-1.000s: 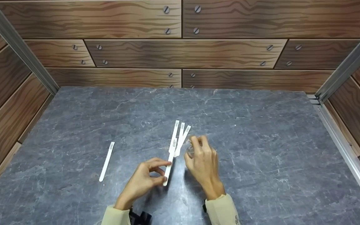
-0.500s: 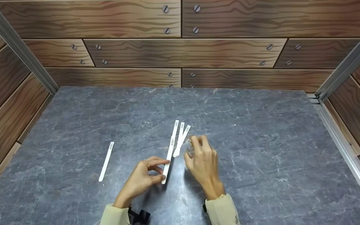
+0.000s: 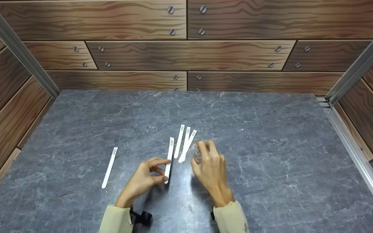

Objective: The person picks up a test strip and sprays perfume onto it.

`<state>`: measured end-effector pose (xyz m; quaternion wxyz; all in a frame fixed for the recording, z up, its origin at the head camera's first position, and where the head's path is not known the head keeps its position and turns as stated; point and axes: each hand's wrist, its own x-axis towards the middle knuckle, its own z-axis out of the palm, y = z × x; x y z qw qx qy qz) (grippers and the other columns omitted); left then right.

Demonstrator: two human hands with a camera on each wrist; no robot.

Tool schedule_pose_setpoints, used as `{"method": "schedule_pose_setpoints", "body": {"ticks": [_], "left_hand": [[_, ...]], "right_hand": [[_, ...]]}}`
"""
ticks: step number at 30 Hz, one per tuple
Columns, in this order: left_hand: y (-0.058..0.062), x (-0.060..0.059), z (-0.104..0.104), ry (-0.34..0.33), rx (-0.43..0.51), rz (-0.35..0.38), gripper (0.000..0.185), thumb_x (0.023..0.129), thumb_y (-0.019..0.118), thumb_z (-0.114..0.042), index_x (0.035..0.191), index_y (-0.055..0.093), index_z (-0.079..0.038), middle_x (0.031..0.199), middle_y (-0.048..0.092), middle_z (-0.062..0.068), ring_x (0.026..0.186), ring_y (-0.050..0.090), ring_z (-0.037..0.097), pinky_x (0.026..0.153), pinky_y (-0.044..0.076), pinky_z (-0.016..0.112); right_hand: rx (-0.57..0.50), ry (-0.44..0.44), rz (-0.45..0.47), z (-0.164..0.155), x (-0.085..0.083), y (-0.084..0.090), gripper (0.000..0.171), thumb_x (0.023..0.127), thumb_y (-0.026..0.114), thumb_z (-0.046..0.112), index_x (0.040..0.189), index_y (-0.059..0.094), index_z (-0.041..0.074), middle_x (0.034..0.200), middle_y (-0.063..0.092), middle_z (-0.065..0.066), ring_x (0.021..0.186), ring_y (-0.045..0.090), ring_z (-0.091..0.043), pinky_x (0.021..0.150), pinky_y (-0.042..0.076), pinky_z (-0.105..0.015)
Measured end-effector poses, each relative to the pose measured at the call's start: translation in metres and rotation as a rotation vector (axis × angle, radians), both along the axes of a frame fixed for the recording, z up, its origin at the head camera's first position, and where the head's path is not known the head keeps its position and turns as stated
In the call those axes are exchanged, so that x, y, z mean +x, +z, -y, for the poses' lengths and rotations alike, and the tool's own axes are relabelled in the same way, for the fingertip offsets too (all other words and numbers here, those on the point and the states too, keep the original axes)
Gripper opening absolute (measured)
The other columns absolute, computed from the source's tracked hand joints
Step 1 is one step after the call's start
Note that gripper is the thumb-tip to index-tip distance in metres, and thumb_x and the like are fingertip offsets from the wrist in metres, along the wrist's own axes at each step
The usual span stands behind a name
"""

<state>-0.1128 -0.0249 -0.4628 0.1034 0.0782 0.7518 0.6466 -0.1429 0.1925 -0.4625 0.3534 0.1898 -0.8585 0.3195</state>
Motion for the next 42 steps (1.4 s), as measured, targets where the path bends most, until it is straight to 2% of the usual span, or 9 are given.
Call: {"method": "schedule_pose_setpoints", "body": {"ticks": [5,11,17,25,33,36,39,42], "left_hand": [[-0.004,-0.006,0.002,-0.009,0.01,0.049,0.06,0.074,0.075,0.018,0.131,0.065,0.003,0.132,0.06,0.008,0.089,0.065,0.015,0.066,0.059,0.03],[-0.005,-0.012,0.003,-0.023,-0.022,0.094,0.067,0.072,0.079,0.017,0.135,0.062,0.002,0.141,0.055,0.008,0.088,0.064,0.012,0.067,0.059,0.031],[-0.009,-0.019,0.002,-0.018,-0.027,0.129,0.067,0.072,0.08,0.017,0.134,0.063,0.0,0.139,0.056,0.007,0.086,0.063,0.013,0.067,0.057,0.027],[-0.016,-0.027,0.003,0.0,-0.004,0.126,0.062,0.073,0.079,0.017,0.132,0.064,0.002,0.132,0.06,0.007,0.082,0.066,0.014,0.061,0.056,0.027],[-0.02,-0.031,0.003,0.019,-0.018,0.102,0.048,0.081,0.074,0.012,0.127,0.067,0.003,0.136,0.058,0.011,0.073,0.068,0.013,0.056,0.054,0.025],[-0.021,-0.032,0.002,0.047,-0.039,0.084,0.04,0.082,0.074,0.011,0.121,0.071,0.004,0.124,0.065,0.011,0.068,0.066,0.011,0.054,0.051,0.022],[-0.022,-0.034,0.002,0.079,-0.054,0.085,0.032,0.083,0.074,0.011,0.114,0.073,0.005,0.099,0.073,0.01,0.061,0.063,0.01,0.05,0.046,0.019],[-0.023,-0.037,0.001,0.111,-0.064,0.08,0.023,0.083,0.074,0.01,0.105,0.076,0.005,0.078,0.073,0.01,0.054,0.059,0.009,0.048,0.045,0.018]], "right_hand": [[0.007,-0.002,0.002,-0.001,0.0,-0.001,0.042,0.062,0.077,-0.012,0.1,0.061,-0.004,0.085,0.061,-0.016,0.061,0.062,-0.032,0.05,0.056,-0.045],[0.007,-0.001,0.004,0.0,0.001,0.002,0.043,0.061,0.077,-0.013,0.099,0.062,-0.003,0.085,0.062,-0.016,0.059,0.061,-0.031,0.048,0.055,-0.044],[0.013,-0.006,0.003,-0.002,0.001,0.001,0.043,0.061,0.077,-0.013,0.1,0.062,-0.003,0.085,0.062,-0.015,0.057,0.06,-0.029,0.045,0.054,-0.041],[0.015,-0.013,-0.005,-0.003,0.0,-0.001,0.044,0.061,0.076,-0.013,0.101,0.062,-0.002,0.084,0.062,-0.015,0.057,0.061,-0.028,0.045,0.054,-0.041],[0.017,-0.012,-0.002,-0.004,0.0,-0.002,0.045,0.06,0.077,-0.014,0.101,0.062,-0.003,0.084,0.062,-0.016,0.057,0.061,-0.028,0.045,0.054,-0.039],[0.019,-0.015,-0.002,-0.004,0.0,-0.002,0.045,0.06,0.077,-0.014,0.101,0.062,-0.004,0.084,0.062,-0.016,0.056,0.06,-0.028,0.044,0.053,-0.038],[0.021,-0.015,0.002,-0.004,0.0,-0.003,0.045,0.06,0.078,-0.014,0.101,0.062,-0.004,0.084,0.062,-0.016,0.055,0.06,-0.027,0.044,0.053,-0.037],[0.019,-0.013,0.004,-0.004,0.0,-0.002,0.046,0.06,0.079,-0.014,0.102,0.063,-0.004,0.084,0.062,-0.016,0.055,0.06,-0.027,0.043,0.052,-0.036]]}}
